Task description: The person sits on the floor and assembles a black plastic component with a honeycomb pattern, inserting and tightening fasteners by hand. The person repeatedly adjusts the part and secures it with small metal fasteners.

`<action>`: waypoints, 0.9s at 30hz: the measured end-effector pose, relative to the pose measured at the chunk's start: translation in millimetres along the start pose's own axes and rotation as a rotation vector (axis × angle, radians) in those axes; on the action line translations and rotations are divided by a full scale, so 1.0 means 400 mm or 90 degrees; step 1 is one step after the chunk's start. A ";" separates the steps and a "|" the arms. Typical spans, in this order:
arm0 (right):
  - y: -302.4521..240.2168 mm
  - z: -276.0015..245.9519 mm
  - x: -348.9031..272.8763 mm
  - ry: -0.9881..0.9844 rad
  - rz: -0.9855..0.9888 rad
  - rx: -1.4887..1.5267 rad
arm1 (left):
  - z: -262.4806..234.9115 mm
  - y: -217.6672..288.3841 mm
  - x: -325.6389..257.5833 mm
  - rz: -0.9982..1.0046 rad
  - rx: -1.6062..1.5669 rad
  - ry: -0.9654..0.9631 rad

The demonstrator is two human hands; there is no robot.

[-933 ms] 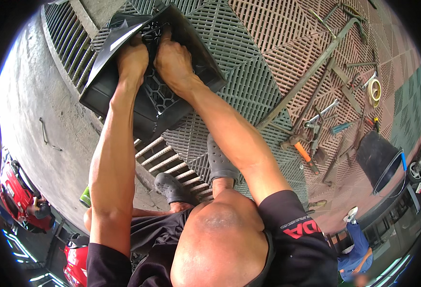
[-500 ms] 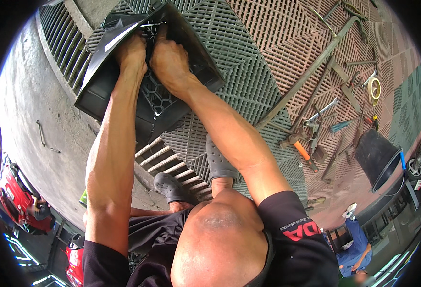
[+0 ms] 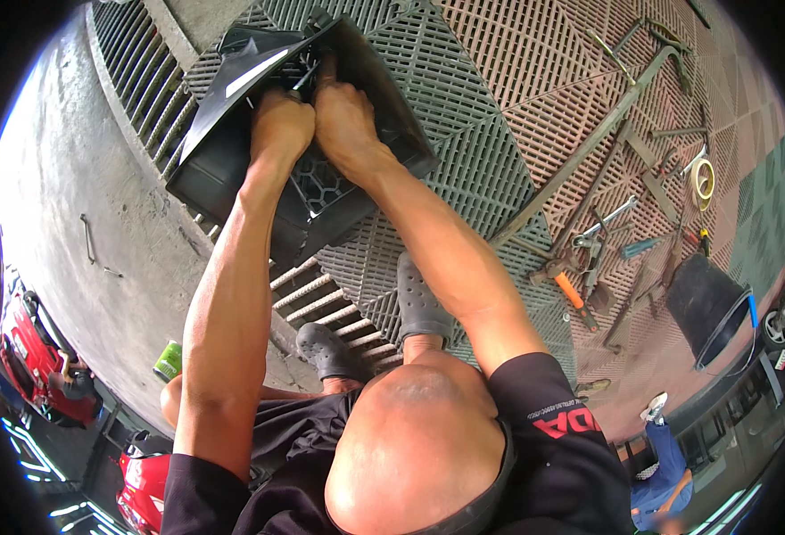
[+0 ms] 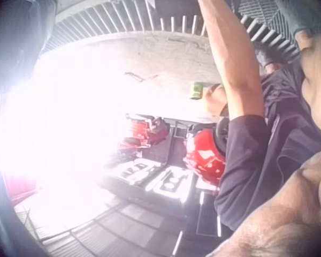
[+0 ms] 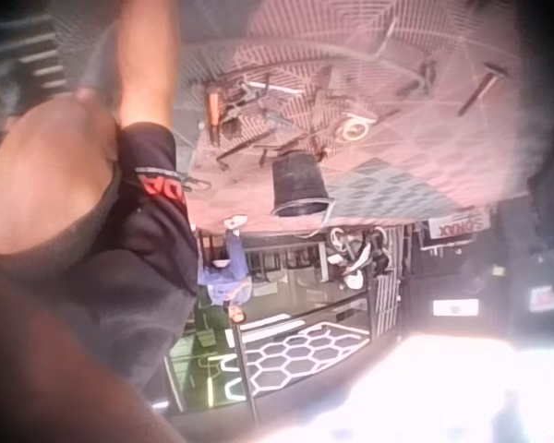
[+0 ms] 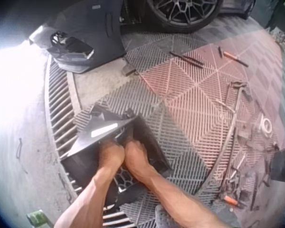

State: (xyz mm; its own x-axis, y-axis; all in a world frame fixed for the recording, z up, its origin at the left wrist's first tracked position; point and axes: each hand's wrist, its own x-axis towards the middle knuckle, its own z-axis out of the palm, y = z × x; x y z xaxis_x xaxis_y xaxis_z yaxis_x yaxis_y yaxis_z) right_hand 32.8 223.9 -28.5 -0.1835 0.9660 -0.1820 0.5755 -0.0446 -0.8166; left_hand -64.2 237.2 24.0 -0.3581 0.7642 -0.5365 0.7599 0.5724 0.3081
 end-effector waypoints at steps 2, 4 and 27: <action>-0.002 -0.009 -0.003 -0.020 0.008 0.026 | -0.012 -0.002 -0.010 -0.026 0.037 -0.047; -0.010 -0.005 0.000 0.002 0.019 0.017 | 0.009 -0.023 -0.021 -0.006 -0.054 0.003; -0.020 0.011 -0.001 0.029 0.019 -0.041 | 0.029 -0.008 0.086 0.015 -0.635 0.096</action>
State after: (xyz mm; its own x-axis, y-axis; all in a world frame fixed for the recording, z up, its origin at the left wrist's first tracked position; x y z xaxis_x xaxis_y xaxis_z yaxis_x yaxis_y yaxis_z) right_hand 24.9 222.6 -24.3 -0.1300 0.9751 -0.1795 0.6307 -0.0584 -0.7739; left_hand -72.7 258.2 -4.7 -0.4671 0.7681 -0.4380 -0.0092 0.4911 0.8711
